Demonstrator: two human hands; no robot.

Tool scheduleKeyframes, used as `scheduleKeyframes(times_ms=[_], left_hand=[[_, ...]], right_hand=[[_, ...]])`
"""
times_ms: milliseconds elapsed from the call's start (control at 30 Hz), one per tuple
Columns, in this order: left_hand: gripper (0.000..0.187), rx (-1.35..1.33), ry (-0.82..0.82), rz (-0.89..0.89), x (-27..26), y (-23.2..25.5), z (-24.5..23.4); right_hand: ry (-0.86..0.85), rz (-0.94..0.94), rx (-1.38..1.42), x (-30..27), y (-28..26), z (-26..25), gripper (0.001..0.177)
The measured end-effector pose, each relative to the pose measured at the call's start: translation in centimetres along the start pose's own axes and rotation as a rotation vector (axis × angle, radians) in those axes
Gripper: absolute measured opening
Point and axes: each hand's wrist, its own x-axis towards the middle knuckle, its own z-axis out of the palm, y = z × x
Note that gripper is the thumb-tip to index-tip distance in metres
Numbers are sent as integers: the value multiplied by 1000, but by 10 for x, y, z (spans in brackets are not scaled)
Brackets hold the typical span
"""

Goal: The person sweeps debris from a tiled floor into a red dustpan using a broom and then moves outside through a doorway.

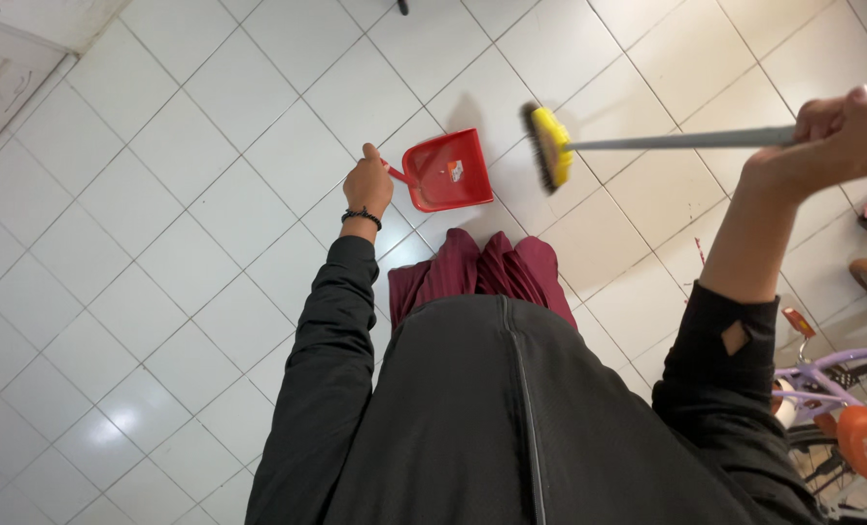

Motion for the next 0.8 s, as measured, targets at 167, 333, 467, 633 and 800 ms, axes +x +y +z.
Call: scheduleKeyframes(times_ms=[167,333,467,633,800], left_hand=[[21,-7,2,-97,-16,-28,-12],[21,-76,97,-167,-25,-51,4],[27,-19,19,-168,-17,-47,10],[36,-60,63,-165,-8,-31,20],[36,-28,83,-152,-7,-34,20]], right_hand=[[-213,239,49,-16,86,51,28],[-585,452,15,-100,142,117,27],[-715,586,-461,-164,110,152,36],[-723,755,-103,-195,41,171,46],[-533,716,53,-196,29,167,45]])
